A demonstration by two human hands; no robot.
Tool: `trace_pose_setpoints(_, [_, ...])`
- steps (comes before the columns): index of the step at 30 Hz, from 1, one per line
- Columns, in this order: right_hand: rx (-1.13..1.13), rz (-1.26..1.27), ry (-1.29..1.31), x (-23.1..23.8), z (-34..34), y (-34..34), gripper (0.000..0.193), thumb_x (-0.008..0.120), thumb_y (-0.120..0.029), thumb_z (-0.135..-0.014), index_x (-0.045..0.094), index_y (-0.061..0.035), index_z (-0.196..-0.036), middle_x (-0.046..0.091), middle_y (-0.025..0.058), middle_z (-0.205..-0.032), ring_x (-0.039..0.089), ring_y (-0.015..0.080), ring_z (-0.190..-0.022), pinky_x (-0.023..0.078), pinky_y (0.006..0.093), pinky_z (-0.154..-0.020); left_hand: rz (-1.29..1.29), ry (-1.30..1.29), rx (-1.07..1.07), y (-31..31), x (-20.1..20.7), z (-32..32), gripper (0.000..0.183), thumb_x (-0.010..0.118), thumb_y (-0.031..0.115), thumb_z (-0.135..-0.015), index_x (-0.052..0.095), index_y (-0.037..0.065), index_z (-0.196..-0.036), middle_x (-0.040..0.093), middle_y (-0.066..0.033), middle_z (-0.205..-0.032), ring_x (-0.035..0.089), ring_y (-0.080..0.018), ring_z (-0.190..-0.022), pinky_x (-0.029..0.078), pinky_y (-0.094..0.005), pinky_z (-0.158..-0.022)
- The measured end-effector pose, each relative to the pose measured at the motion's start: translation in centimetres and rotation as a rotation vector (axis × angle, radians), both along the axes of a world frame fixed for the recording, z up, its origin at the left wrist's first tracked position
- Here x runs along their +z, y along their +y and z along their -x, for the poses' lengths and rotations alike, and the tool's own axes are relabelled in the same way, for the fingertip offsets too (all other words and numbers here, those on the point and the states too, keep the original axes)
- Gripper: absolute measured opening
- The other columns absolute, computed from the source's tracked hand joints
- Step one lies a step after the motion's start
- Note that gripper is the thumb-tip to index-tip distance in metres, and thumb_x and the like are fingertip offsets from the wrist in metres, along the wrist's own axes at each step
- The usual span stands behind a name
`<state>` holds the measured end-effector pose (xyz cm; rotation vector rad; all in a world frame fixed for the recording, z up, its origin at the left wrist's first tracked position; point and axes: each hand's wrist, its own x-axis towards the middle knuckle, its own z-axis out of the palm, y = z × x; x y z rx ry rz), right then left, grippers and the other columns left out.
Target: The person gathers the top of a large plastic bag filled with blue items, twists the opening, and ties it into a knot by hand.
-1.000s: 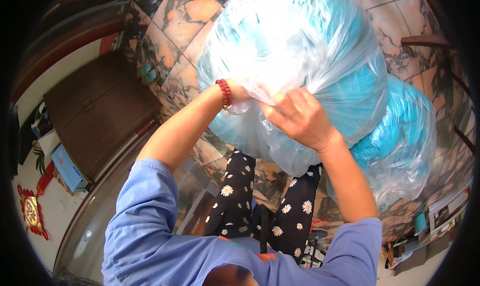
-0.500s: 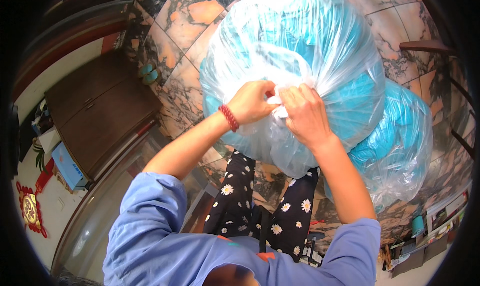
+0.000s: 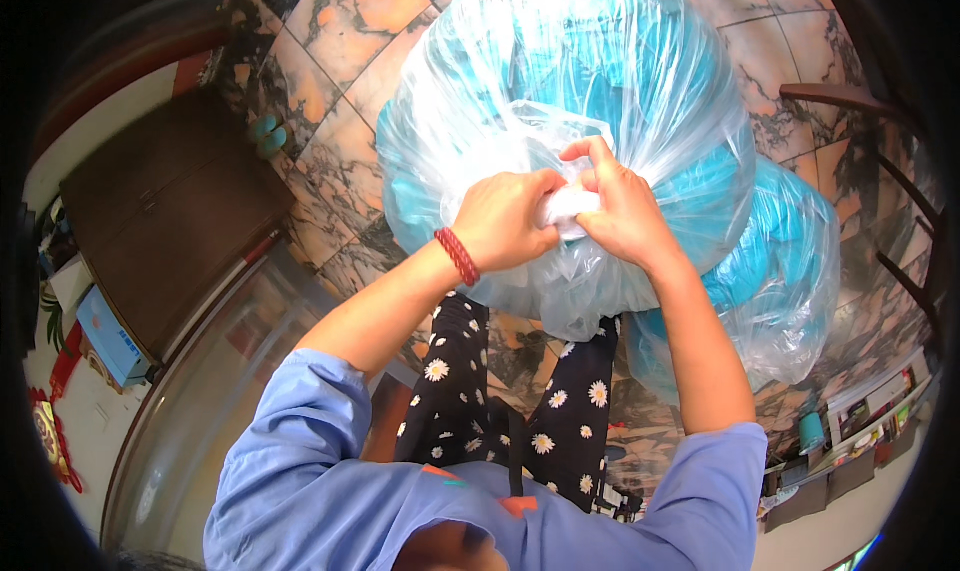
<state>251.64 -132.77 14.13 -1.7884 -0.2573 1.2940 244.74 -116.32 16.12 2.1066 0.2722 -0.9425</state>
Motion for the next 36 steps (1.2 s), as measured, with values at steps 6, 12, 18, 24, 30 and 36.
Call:
trace_pose_setpoints(6, [0.087,-0.169,-0.282,1.6,1.2,-0.3,0.049,0.052,0.005,-0.063,0.049,-0.0042,-0.111,0.053,0.0139,-0.105,0.055,0.0294,-0.103,0.044,0.0365,-0.085,0.866,0.399,0.356,2.0,-4.6,1.6,0.023,0.058,-0.007,-0.072,0.064,0.0,-0.093,0.061,0.0057,-0.085,0.053,-0.0022,-0.081,0.043,-0.0206,-0.07])
trace_pose_setpoints(12, [-0.097,-0.018,-0.684,3.3,4.4,-1.0,0.06,0.06,0.006,-0.059,0.051,-0.0055,-0.118,0.05,0.0133,-0.123,0.047,0.0317,-0.118,0.034,0.043,-0.101,1.035,0.523,0.418,2.3,-3.9,0.3,0.026,0.059,-0.009,-0.069,0.064,0.001,-0.093,0.06,0.0048,-0.083,0.052,-0.0025,-0.077,0.042,-0.0203,-0.07])
trace_pose_setpoints(18, [-0.259,0.367,-0.844,2.3,8.1,0.0,0.065,0.07,0.001,-0.059,0.053,-0.0082,-0.121,0.05,0.013,-0.122,0.049,0.0318,-0.115,0.036,0.0434,-0.096,1.073,0.528,0.381,2.7,-6.1,1.3,0.029,0.064,-0.005,-0.072,0.064,0.0,-0.1,0.063,0.0014,-0.089,0.056,-0.0057,-0.085,0.043,-0.0213,-0.077])
trace_pose_setpoints(24, [-0.321,0.134,-0.851,-0.2,5.8,-0.7,0.052,0.066,0.004,-0.062,0.057,-0.0051,-0.113,0.053,0.0127,-0.112,0.054,0.0308,-0.105,0.042,0.0381,-0.09,0.919,0.597,0.153,1.6,-5.1,-0.9,0.033,0.078,0.014,-0.075,0.064,0.0,-0.103,0.065,0.0009,-0.095,0.057,-0.0072,-0.091,0.043,-0.0225,-0.082])
trace_pose_setpoints(30, [-0.237,0.092,-0.772,0.2,5.7,-2.2,0.04,0.06,0.008,-0.06,0.063,-0.0031,-0.098,0.05,0.016,-0.113,0.051,0.0351,-0.104,0.042,0.0407,-0.091,0.755,0.431,-0.124,1.6,-4.3,-1.4,0.038,0.083,0.021,-0.071,0.065,0.003,-0.1,0.068,-0.0021,-0.092,0.06,-0.0101,-0.079,0.047,-0.0274,-0.074])
trace_pose_setpoints(36, [-0.3,0.084,-0.639,0.2,5.2,-2.7,0.031,0.055,0.01,-0.058,0.063,0.0007,-0.087,0.049,0.0187,-0.111,0.048,0.0371,-0.105,0.039,0.0418,-0.091,0.168,-0.176,0.04,-1.3,-0.7,0.5,0.038,0.075,0.015,-0.065,0.058,0.005,-0.097,0.065,-0.0105,-0.085,0.065,-0.0253,-0.079,0.049,-0.0334,-0.07])
